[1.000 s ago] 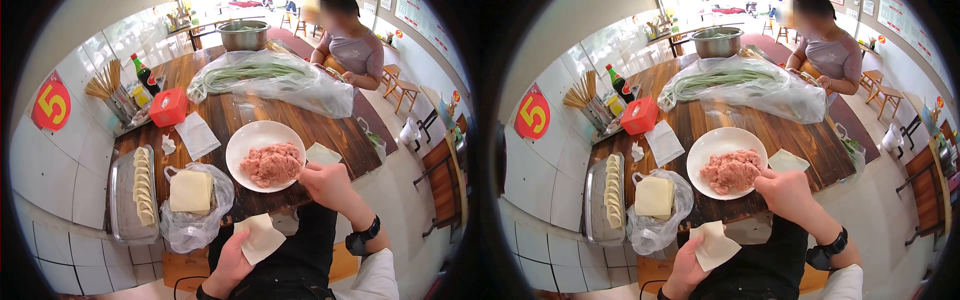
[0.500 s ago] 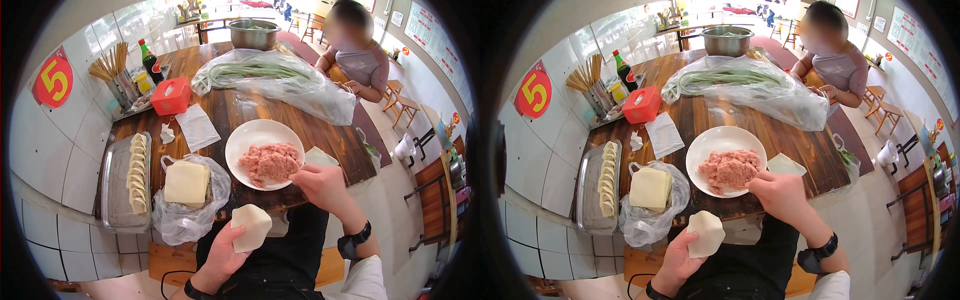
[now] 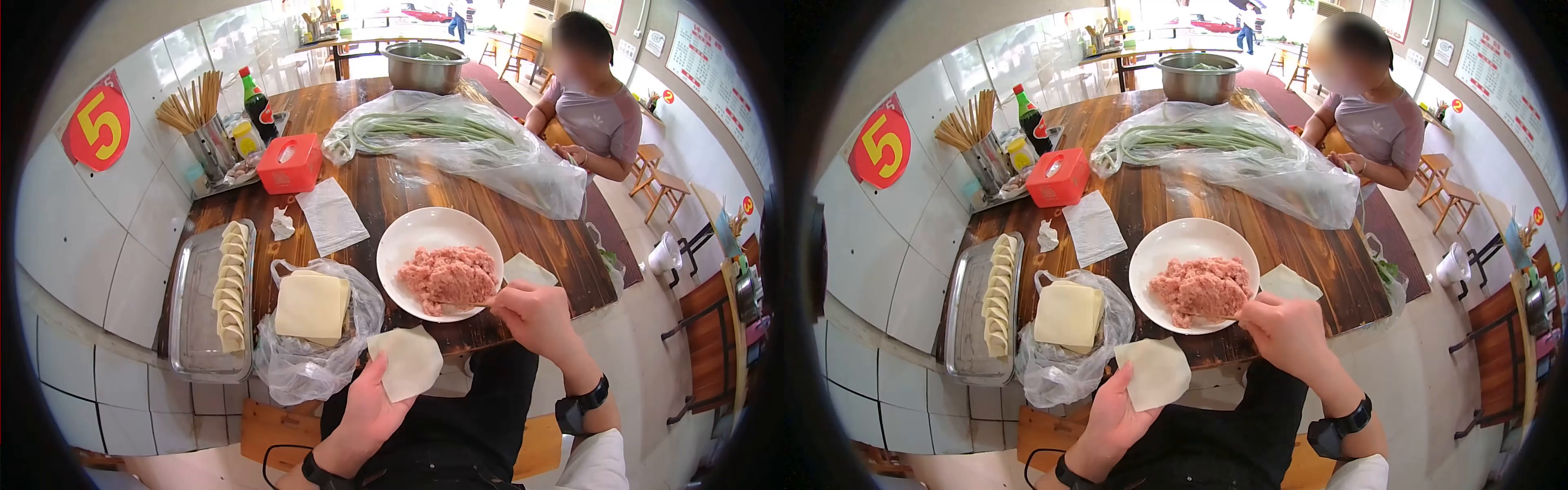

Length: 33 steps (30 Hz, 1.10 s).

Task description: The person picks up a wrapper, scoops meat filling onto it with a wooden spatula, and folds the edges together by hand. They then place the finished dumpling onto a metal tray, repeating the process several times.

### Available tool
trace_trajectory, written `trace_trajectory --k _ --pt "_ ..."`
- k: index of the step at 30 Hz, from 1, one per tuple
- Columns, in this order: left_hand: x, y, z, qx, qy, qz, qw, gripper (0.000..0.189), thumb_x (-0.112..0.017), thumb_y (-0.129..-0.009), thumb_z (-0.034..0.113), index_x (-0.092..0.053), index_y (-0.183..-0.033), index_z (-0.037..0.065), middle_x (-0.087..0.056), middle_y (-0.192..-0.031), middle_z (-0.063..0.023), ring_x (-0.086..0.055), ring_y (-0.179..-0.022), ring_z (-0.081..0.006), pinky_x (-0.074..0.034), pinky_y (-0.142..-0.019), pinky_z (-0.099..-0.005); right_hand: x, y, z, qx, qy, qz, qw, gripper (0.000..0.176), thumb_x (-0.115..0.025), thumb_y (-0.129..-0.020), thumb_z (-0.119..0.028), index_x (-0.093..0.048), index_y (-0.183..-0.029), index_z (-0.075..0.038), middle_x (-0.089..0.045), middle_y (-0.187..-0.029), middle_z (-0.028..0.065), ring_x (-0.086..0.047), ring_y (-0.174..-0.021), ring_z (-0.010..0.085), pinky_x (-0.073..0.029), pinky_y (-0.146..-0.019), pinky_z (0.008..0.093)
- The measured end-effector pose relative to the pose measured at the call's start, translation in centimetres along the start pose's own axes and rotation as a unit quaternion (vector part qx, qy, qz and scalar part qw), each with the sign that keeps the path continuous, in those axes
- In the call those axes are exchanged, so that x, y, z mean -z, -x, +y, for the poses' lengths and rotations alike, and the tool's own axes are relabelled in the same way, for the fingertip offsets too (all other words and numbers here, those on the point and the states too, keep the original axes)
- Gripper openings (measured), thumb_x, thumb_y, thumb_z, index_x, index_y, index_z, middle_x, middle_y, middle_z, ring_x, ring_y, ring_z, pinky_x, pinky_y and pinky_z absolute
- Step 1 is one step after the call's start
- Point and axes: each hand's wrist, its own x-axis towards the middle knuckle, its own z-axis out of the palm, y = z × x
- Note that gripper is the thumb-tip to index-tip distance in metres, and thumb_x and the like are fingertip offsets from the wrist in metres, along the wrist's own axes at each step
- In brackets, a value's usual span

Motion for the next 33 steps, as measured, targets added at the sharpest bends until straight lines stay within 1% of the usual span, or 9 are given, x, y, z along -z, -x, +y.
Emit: trace_trajectory --k 5,10,12,13,15,18,22,31,33 --pt "-2.0 -1.8 -0.2 -0.005 0.013 -0.002 1.000 0.043 -0.033 -0.109 0.022 -0.038 -0.144 -0.001 -0.048 -0.147 -0.0178 -0.046 -0.137 -0.0324 -0.033 -0.119 -0.0507 0.4 0.7 -0.4 -0.036 -0.026 -0.016 0.999 0.004 -0.071 -0.082 -0.010 -0.069 -0.080 -0.008 -0.066 -0.076 0.0076 -0.066 -0.067 0.0288 -0.052 -0.060 0.0353" --pt "-1.9 -3.8 -0.5 -0.003 0.012 -0.016 1.000 0.043 -0.030 -0.109 0.021 -0.039 -0.142 -0.004 -0.051 -0.143 -0.0187 -0.049 -0.134 -0.0306 -0.035 -0.118 -0.0473 0.6 2.1 -2.1 -0.084 -0.130 0.002 0.988 0.005 -0.071 -0.083 -0.007 -0.069 -0.084 -0.012 -0.066 -0.078 0.0057 -0.066 -0.066 0.0284 -0.051 -0.056 0.0364" --pt "2.3 -6.4 -0.9 0.054 0.165 -0.311 0.934 0.043 -0.030 -0.109 0.022 -0.038 -0.142 -0.005 -0.051 -0.141 -0.0187 -0.049 -0.133 -0.0306 -0.035 -0.118 -0.0464 0.2 3.4 -3.0 -0.062 -0.085 0.008 0.994 0.006 -0.070 -0.082 -0.006 -0.070 -0.085 -0.012 -0.066 -0.078 0.0049 -0.065 -0.064 0.0274 -0.050 -0.055 0.0358" --pt "0.9 -5.7 -0.8 0.055 0.167 -0.310 0.934 0.043 -0.030 -0.109 0.022 -0.038 -0.142 -0.005 -0.051 -0.141 -0.0187 -0.049 -0.133 -0.0306 -0.035 -0.118 -0.0464 0.0 4.0 -3.5 -0.040 -0.043 0.014 0.998 0.008 -0.070 -0.082 -0.006 -0.071 -0.086 -0.012 -0.066 -0.078 0.0041 -0.065 -0.063 0.0263 -0.050 -0.053 0.0352" --pt "-3.1 -3.4 0.1 0.016 0.021 -0.042 0.999 0.044 -0.029 -0.109 0.022 -0.036 -0.143 -0.004 -0.049 -0.142 -0.0188 -0.048 -0.134 -0.0309 -0.034 -0.119 -0.0470 -0.6 5.1 -4.3 -0.005 0.013 0.036 0.999 0.012 -0.070 -0.080 -0.005 -0.072 -0.089 -0.013 -0.065 -0.077 0.0016 -0.063 -0.058 0.0227 -0.047 -0.050 0.0331" --pt "-2.7 -3.4 0.2 0.022 0.031 -0.027 0.999 0.046 -0.027 -0.110 0.021 -0.030 -0.147 -0.005 -0.042 -0.149 -0.0183 -0.042 -0.139 -0.0317 -0.033 -0.120 -0.0467 -1.2 6.2 -4.0 0.047 0.065 0.070 0.994 0.019 -0.071 -0.078 -0.004 -0.073 -0.094 -0.014 -0.064 -0.073 -0.0005 -0.060 -0.053 0.0178 -0.045 -0.048 0.0295" --pt "-3.4 -3.0 0.2 0.010 0.009 -0.023 1.000 0.047 -0.027 -0.110 0.021 -0.028 -0.149 -0.005 -0.039 -0.151 -0.0189 -0.040 -0.141 -0.0321 -0.033 -0.120 -0.0468 -0.3 5.9 -3.2 0.012 0.000 0.121 0.993 0.019 -0.071 -0.079 -0.005 -0.073 -0.094 -0.014 -0.064 -0.073 -0.0001 -0.059 -0.053 0.0186 -0.045 -0.049 0.0296" --pt "-3.3 -2.9 0.1 0.003 0.005 -0.029 1.000 0.047 -0.029 -0.110 0.021 -0.030 -0.148 -0.006 -0.042 -0.150 -0.0194 -0.043 -0.139 -0.0314 -0.035 -0.119 -0.0459 -0.2 2.4 -3.3 -0.010 0.071 0.061 0.996 0.007 -0.072 -0.079 -0.009 -0.067 -0.082 -0.013 -0.060 -0.071 0.0015 -0.062 -0.057 0.0234 -0.045 -0.047 0.0350" --pt "-3.2 -2.9 0.2 0.007 0.007 -0.031 0.999 0.047 -0.029 -0.110 0.021 -0.030 -0.149 -0.006 -0.042 -0.150 -0.0193 -0.043 -0.139 -0.0312 -0.035 -0.118 -0.0458 0.5 1.9 -3.4 -0.016 0.075 0.029 0.997 0.006 -0.074 -0.082 -0.007 -0.068 -0.079 -0.009 -0.064 -0.072 0.0053 -0.063 -0.058 0.0266 -0.048 -0.050 0.0339"
